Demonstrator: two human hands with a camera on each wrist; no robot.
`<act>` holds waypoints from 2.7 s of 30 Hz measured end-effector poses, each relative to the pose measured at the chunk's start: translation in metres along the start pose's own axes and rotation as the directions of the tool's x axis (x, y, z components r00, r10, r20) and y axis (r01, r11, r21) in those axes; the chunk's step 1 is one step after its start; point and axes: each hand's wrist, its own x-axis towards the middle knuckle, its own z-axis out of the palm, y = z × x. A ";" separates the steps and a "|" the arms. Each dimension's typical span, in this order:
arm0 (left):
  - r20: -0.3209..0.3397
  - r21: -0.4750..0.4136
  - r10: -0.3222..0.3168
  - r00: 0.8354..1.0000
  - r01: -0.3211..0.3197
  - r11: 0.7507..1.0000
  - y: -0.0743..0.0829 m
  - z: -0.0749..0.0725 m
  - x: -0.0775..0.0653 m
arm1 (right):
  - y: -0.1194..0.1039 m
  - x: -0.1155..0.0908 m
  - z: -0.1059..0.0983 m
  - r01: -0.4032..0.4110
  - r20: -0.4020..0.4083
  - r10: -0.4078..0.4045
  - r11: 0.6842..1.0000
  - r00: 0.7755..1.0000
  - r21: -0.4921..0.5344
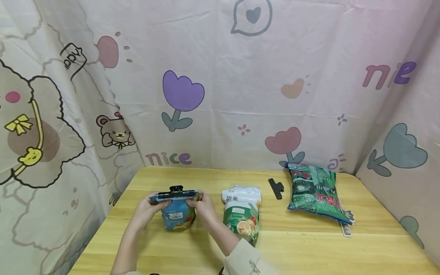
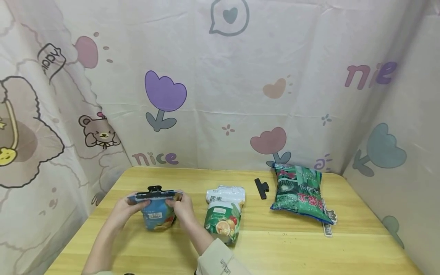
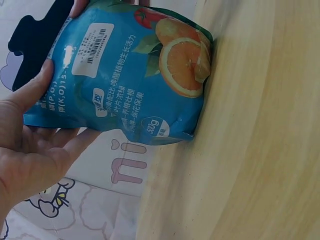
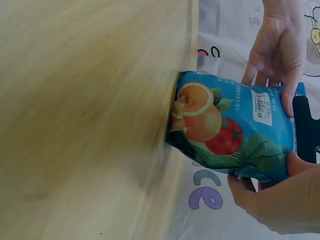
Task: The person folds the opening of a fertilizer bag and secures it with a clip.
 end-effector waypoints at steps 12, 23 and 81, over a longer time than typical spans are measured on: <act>0.176 0.040 -0.160 0.971 0.155 0.987 -0.004 -0.001 -0.004 | 0.009 -0.007 -0.001 -0.080 0.085 0.087 0.994 0.993 -0.077; 0.259 -0.060 -0.132 0.957 0.152 0.987 -0.015 0.003 -0.002 | 0.022 -0.005 -0.005 -0.123 0.160 0.129 0.991 0.979 -0.048; 0.195 0.152 -0.235 0.952 0.207 0.966 -0.009 0.007 -0.003 | 0.021 -0.004 0.009 -0.073 0.127 0.097 0.980 0.987 -0.184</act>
